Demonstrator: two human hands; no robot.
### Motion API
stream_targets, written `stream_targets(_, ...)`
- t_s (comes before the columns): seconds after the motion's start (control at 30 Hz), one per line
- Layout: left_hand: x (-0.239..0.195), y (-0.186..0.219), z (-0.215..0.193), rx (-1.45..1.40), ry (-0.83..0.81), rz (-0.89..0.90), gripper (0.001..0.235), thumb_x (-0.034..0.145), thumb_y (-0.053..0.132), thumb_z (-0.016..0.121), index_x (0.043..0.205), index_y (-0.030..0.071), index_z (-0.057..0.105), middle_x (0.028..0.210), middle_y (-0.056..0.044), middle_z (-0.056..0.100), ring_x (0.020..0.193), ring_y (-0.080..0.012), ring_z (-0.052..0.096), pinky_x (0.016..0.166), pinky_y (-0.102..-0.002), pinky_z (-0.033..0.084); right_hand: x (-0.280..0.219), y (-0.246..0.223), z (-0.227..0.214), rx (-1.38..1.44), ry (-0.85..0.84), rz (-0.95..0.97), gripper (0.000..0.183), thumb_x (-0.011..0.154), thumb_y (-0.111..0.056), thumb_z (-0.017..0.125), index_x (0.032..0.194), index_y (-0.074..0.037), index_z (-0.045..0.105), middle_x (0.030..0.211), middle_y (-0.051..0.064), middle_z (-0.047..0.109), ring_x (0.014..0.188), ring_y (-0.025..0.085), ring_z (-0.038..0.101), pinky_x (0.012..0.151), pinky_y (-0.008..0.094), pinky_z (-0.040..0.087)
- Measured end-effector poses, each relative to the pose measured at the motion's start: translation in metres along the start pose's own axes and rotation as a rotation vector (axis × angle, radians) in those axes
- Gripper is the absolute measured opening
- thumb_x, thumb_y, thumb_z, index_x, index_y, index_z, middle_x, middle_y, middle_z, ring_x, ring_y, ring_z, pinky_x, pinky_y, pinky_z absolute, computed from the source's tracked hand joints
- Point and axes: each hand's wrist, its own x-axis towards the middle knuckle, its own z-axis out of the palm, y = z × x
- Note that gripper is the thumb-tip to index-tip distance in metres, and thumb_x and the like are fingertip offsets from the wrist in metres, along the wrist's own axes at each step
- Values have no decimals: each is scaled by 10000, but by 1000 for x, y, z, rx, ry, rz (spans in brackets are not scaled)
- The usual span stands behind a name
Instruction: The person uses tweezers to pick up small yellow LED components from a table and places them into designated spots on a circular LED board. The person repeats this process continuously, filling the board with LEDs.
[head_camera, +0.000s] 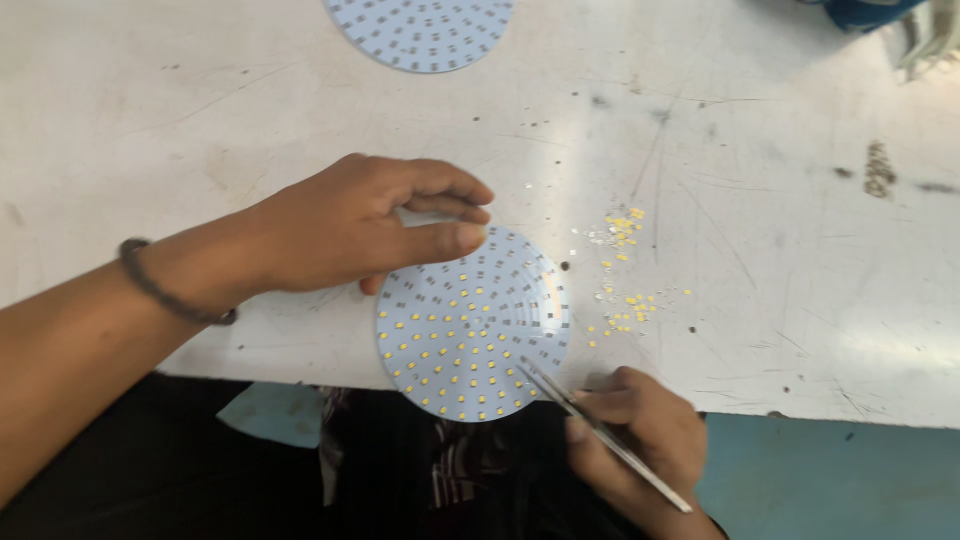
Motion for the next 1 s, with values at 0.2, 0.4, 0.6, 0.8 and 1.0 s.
stream_targets(0.2, 1, 0, 0, -63, -19, 91, 729, 849, 614, 593, 1303, 44, 601, 1219, -112, 743, 424, -74, 648, 330, -214, 507, 2, 39, -50, 1103, 485, 525, 108, 965, -134, 663, 933, -31, 675, 771, 53, 668, 738, 162, 611, 935, 456, 472)
stream_targets(0.4, 0, 7, 1, -19, 13, -89, 704, 758, 578, 606, 1303, 135, 647, 1177, -26, 768, 321, -112, 554, 332, -243, 489, -4, 66, -76, 1493, 453, 476, 209, 1021, -197, 603, 936, -29, 695, 693, -4, 633, 683, 93, 575, 1201, 472, 370)
stream_targets(0.6, 2, 10, 1, 32, 11, -111, 629, 799, 567, 628, 1263, 144, 654, 1199, 8, 736, 314, -118, 547, 369, -255, 506, 3, 68, -80, 1469, 483, 439, 225, 1041, -190, 601, 901, -36, 687, 674, -8, 628, 653, 78, 562, 1216, 455, 351)
stream_targets(0.8, 2, 4, 2, 41, 13, -145, 611, 812, 538, 630, 1293, 162, 660, 1202, 20, 740, 312, -124, 557, 398, -265, 528, 12, 56, -69, 993, 485, 320, 179, 917, -137, 649, 762, -49, 629, 628, 16, 625, 556, 98, 568, 892, 401, 521)
stream_targets(1.0, 2, 0, 1, 46, -2, -118, 579, 805, 489, 609, 1272, 150, 658, 1212, 13, 735, 315, -108, 563, 441, -243, 553, 6, 51, -66, 82, 49, 239, 93, 804, -68, 722, 802, 6, 665, 642, 40, 633, 518, 74, 556, 471, 200, 390)
